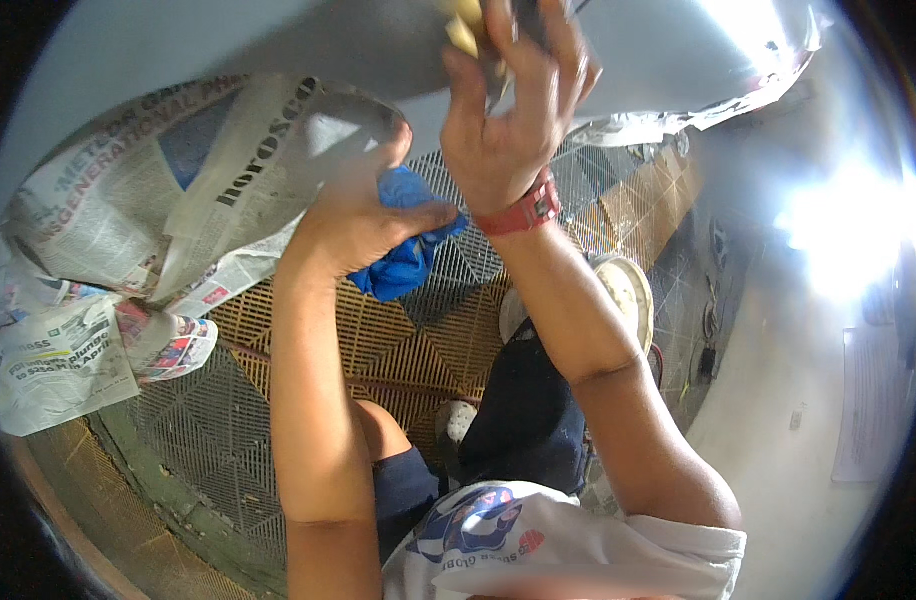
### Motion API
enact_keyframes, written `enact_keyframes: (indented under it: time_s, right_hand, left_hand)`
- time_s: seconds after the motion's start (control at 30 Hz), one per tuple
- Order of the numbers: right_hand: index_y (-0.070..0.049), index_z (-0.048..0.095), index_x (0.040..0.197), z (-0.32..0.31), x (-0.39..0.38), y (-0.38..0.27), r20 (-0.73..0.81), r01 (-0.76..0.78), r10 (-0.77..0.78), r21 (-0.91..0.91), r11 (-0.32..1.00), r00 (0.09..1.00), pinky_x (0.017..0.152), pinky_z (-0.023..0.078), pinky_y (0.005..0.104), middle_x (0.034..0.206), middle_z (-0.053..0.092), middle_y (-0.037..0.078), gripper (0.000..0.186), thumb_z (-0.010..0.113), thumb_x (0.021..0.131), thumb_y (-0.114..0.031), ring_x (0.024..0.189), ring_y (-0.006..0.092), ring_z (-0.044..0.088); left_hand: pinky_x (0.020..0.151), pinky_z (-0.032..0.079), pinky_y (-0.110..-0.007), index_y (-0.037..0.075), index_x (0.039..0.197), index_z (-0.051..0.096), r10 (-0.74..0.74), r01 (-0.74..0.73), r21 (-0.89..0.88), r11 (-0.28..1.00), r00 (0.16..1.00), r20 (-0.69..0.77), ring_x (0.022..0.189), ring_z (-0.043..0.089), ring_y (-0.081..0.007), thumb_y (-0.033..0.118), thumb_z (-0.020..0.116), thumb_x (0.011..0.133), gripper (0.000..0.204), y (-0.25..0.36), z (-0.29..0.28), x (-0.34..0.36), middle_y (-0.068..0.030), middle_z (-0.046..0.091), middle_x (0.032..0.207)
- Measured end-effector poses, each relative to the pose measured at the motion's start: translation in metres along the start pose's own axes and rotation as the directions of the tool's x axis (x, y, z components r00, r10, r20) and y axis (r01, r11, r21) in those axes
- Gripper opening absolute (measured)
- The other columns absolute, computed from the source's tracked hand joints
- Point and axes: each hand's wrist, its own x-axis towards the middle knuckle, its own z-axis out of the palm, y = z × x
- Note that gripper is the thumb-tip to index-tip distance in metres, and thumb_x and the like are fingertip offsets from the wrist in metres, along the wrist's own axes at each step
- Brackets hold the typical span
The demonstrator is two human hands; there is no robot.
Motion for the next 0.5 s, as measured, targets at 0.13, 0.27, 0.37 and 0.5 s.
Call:
enact_keyframes:
  time_s: [0.13,0.27,0.37,0.5]
  right_hand:
    - [-0.011,0.072,0.133,0.004,-0.016,0.008,-0.011,-0.065,0.065,0.009,0.998,0.998,0.106,0.047,0.0472,0.149,0.062,0.018,0.048,0.085,0.087,-0.010,0.131,0.0343,0.060]
    - [-0.010,0.065,0.131,0.007,-0.134,0.032,0.032,-0.267,0.268,-0.034,0.963,0.963,0.106,0.046,0.0515,0.153,0.057,0.023,0.048,0.084,0.088,-0.011,0.135,0.0388,0.058]
    - [-0.009,0.063,0.131,0.008,-0.193,0.043,0.111,-0.393,0.390,0.008,0.920,0.914,0.107,0.046,0.0531,0.157,0.053,0.024,0.045,0.083,0.090,-0.011,0.135,0.0407,0.057]
    - [-0.009,0.064,0.130,0.011,-0.153,0.023,0.052,-0.384,0.383,0.030,0.923,0.922,0.108,0.047,0.0544,0.155,0.053,0.024,0.044,0.082,0.090,-0.007,0.135,0.0425,0.057]
  left_hand:
    - [0.119,0.045,-0.039,-0.017,0.155,0.043,-0.069,0.065,0.063,0.996,0.996,0.062,0.141,0.059,-0.0385,0.048,0.094,0.075,0.114,0.018,-0.010,-0.003,-0.0368,0.057,0.150]
    - [0.123,0.039,-0.041,-0.014,0.156,0.044,-0.121,0.121,0.010,0.993,0.990,0.073,0.149,0.052,-0.0365,0.047,0.095,0.074,0.114,0.030,-0.009,-0.004,-0.0342,0.053,0.156]
    - [0.123,0.040,-0.042,-0.014,0.156,0.045,-0.058,0.060,-0.048,0.997,0.998,0.038,0.148,0.053,-0.0368,0.046,0.096,0.073,0.114,0.017,0.004,0.003,-0.0353,0.052,0.157]
    - [0.112,0.050,-0.043,-0.014,0.151,0.051,-0.074,0.074,-0.024,0.997,0.997,0.006,0.131,0.065,-0.0367,0.045,0.096,0.073,0.107,0.014,-0.001,-0.002,-0.0326,0.063,0.143]
